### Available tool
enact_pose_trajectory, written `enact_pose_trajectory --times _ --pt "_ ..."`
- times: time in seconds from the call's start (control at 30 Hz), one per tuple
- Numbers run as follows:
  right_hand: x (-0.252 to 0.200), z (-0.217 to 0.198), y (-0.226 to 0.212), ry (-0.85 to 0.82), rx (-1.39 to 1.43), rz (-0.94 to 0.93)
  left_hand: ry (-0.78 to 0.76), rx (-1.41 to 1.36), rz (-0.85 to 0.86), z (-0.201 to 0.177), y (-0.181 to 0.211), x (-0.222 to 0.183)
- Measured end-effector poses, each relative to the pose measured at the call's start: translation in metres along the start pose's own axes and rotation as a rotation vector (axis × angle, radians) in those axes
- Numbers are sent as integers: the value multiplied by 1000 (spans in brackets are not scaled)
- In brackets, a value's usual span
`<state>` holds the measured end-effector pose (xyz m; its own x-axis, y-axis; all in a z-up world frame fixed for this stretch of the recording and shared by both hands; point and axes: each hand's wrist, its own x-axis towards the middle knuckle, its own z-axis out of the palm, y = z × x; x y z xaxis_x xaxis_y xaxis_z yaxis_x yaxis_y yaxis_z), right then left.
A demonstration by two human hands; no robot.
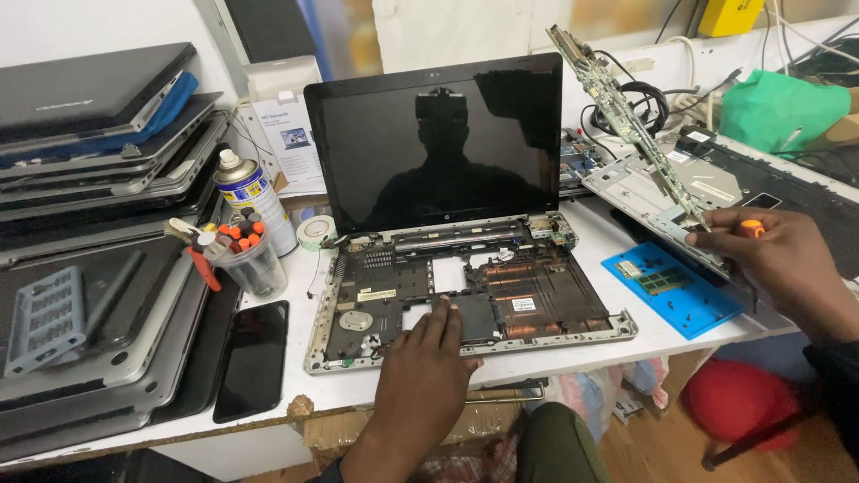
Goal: The person uses a blue plastic pry tool to disconnect cables and loosen components on a laptop motherboard. They then use an orange screwdriver to unscrew the motherboard from the chassis and lift it out, holding it up to inspect both sides.
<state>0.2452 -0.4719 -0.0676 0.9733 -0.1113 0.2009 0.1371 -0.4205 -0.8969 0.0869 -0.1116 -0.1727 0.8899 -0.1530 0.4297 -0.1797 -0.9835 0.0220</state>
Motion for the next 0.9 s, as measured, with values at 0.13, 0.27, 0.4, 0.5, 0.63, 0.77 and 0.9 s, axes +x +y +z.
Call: enact_pose_trajectory --times 0.13,0.27,0.4,0.5,0.63,0.77,0.9 --pt "4 1 8 22 -122 -30 -275 -187 -123 -7 5 -2" --pt "6 9 13 14 -62 -55 -259 -158 -102 -2 6 -11" --pt "-4 13 1 7 -162 -49 10 -255 -40 0 1 -17" --pt "0 24 3 -12 -231 -91 146 -411 -16 5 -8 -17" --pt "-13 45 -10 -175 -28 -125 -18 -693 -337 -15 -13 -9" --pt "-19 73 -14 -152 -125 -224 -199 -816 -642 -47 -19 9" --pt "-27 101 -6 -203 -296 -404 223 -1743 -613 -4 -50 11"
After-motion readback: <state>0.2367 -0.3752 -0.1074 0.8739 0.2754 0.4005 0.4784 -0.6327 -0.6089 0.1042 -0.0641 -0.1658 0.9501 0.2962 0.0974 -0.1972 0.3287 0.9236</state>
